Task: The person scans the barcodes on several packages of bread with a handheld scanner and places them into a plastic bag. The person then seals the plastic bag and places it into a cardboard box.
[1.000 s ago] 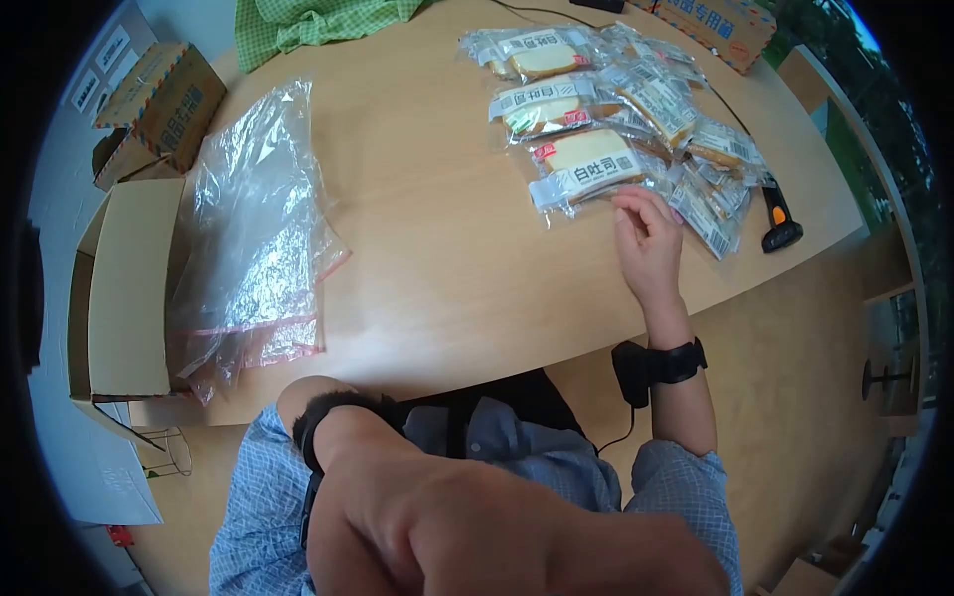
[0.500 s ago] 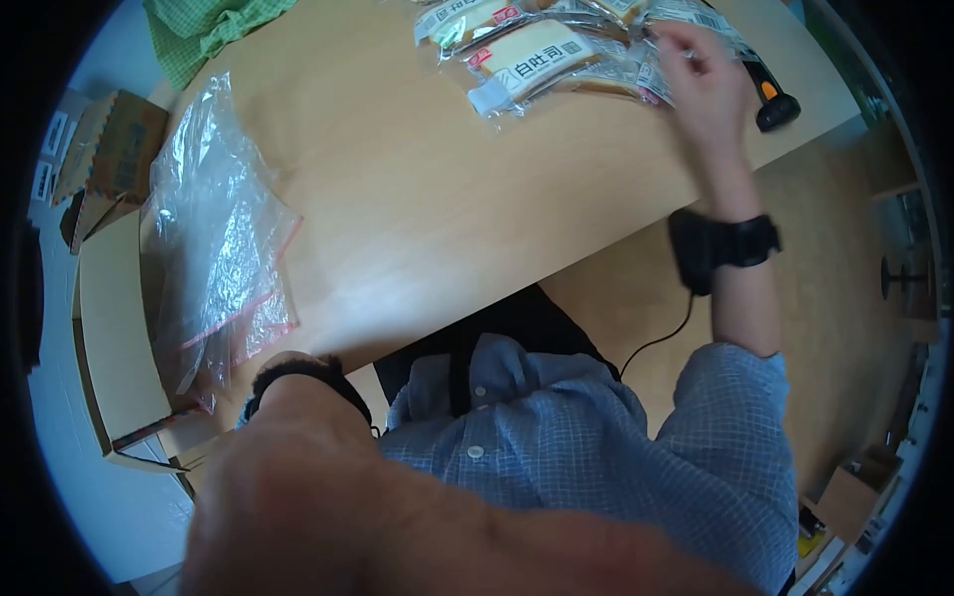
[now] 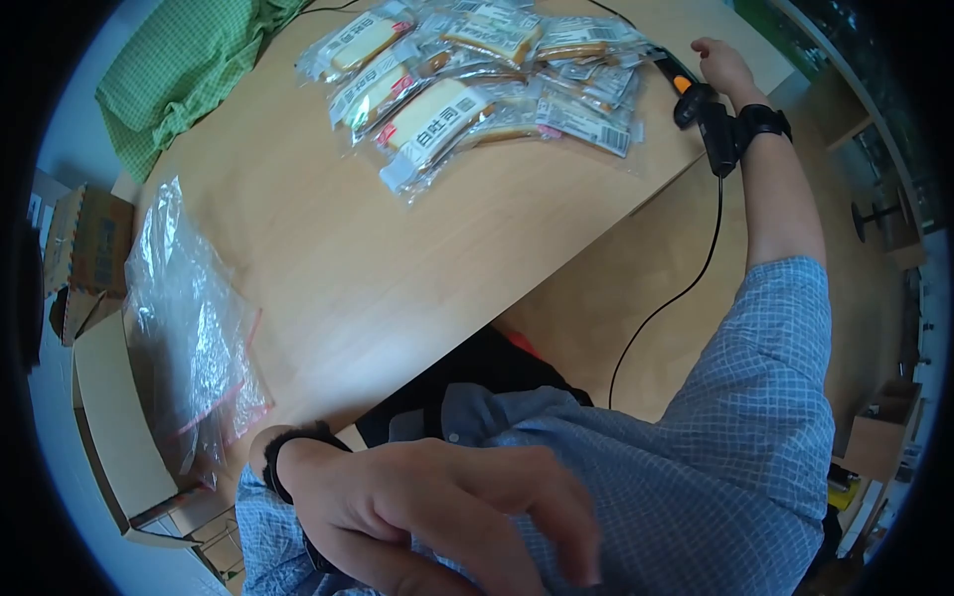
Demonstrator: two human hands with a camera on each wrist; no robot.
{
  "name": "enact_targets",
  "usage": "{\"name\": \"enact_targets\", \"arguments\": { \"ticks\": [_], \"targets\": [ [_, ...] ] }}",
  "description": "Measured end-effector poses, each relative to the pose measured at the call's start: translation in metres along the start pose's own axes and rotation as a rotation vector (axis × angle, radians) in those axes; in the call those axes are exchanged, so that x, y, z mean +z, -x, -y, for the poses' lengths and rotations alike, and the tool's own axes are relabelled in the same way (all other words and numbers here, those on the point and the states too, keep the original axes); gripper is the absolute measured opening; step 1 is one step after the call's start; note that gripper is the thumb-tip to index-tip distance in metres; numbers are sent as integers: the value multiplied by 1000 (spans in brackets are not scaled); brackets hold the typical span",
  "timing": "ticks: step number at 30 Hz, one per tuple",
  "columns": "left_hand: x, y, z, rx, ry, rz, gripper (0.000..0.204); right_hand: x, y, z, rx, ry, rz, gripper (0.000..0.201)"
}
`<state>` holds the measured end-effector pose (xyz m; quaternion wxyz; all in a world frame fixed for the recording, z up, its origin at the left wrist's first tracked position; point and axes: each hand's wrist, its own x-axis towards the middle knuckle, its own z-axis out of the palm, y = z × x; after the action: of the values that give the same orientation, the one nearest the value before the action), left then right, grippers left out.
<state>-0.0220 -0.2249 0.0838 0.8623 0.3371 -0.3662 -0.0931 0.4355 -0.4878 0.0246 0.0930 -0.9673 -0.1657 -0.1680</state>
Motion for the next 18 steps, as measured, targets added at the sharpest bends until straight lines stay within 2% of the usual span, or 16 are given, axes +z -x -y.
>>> {"name": "enact_targets", "arguments": {
  "ticks": [2,3,5,7,11,12,15,16,18],
  "targets": [
    [-8,-2,1,-7,-94,10,12,-2,-4,4,-48,6,204,33],
    [-13,-3,-3,-6,-93,14,12,-1,-6,8,0,-70,241,39],
    [-23,-6,-12,-245,-19,23,17,2,-8,22,-3,-80,296,41],
    [-27,-7,-13,-263,-39,-14,16,7,-16,36,-1,-39,442,46],
    [-34,-8,-17,-355,-87,-96,15,17,-22,46,106,47,470,43],
    [-35,-9,-19,-349,-98,-99,15,15,-25,47,96,43,463,43],
    [-39,-10,-22,-384,-105,-128,14,14,-42,29,185,93,273,50],
    [-40,-9,-22,-402,-97,-148,14,8,-45,33,180,91,272,50],
    [-43,-10,-24,-418,-88,-165,14,-20,-51,44,258,70,108,53]
  ]
}}
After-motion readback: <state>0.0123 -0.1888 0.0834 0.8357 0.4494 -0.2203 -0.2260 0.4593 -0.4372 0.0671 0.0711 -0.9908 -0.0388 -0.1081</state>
